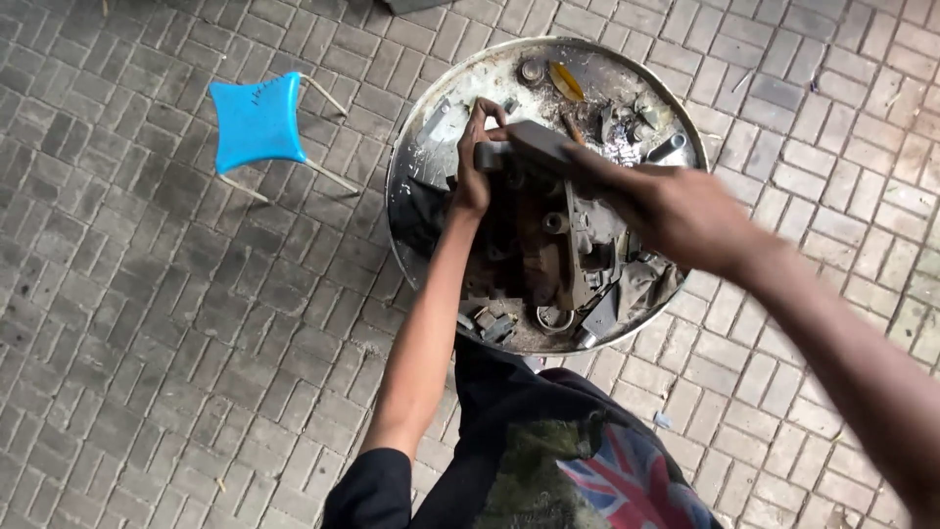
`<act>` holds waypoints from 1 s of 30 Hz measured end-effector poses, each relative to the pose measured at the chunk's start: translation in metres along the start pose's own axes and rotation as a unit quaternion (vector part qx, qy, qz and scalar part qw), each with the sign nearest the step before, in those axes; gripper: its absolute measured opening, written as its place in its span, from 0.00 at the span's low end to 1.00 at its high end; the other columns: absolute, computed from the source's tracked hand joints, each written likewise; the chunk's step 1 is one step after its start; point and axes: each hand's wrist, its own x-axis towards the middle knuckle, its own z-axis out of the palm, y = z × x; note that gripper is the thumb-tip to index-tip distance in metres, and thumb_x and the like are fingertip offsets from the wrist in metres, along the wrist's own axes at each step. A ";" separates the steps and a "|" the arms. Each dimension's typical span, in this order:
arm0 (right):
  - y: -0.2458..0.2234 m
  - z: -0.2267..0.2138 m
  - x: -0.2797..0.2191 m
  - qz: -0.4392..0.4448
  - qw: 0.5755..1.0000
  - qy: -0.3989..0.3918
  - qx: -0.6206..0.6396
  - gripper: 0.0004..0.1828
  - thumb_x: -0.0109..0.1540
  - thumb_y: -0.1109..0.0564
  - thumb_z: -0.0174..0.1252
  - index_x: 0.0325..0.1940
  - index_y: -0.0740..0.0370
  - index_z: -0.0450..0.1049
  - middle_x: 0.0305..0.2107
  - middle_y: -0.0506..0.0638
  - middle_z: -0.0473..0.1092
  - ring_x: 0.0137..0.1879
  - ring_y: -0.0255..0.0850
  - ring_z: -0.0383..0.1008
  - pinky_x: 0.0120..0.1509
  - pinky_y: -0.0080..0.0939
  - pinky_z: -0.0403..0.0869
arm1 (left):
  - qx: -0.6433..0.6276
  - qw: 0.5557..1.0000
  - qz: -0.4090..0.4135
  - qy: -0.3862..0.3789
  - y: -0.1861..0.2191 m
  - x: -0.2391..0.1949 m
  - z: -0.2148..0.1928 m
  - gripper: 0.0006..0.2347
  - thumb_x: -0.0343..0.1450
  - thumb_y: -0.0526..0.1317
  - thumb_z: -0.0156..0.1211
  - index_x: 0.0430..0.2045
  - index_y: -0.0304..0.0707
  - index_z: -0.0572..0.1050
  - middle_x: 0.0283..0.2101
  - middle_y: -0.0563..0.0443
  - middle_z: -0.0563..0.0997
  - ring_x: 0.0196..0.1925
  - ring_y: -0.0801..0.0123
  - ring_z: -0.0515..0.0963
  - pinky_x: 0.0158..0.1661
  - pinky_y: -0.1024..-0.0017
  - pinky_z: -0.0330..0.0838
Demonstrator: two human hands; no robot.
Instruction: The person uses a flat metal tool to scrape and clean a large, dark engine component held over a metal basin. The person rotates the part to access different surfaces and continues scraping away grime throughout the video.
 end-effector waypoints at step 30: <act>0.009 0.009 -0.033 -0.076 0.985 0.084 -0.128 0.29 0.71 0.53 0.44 0.77 0.39 0.60 0.23 0.62 0.75 0.16 0.49 0.75 0.17 0.39 0.71 | 0.022 0.997 -0.025 0.065 -0.054 0.023 -0.047 0.22 0.74 0.67 0.37 0.33 0.50 0.63 0.19 0.44 0.77 0.14 0.70 0.72 0.19 0.80 0.56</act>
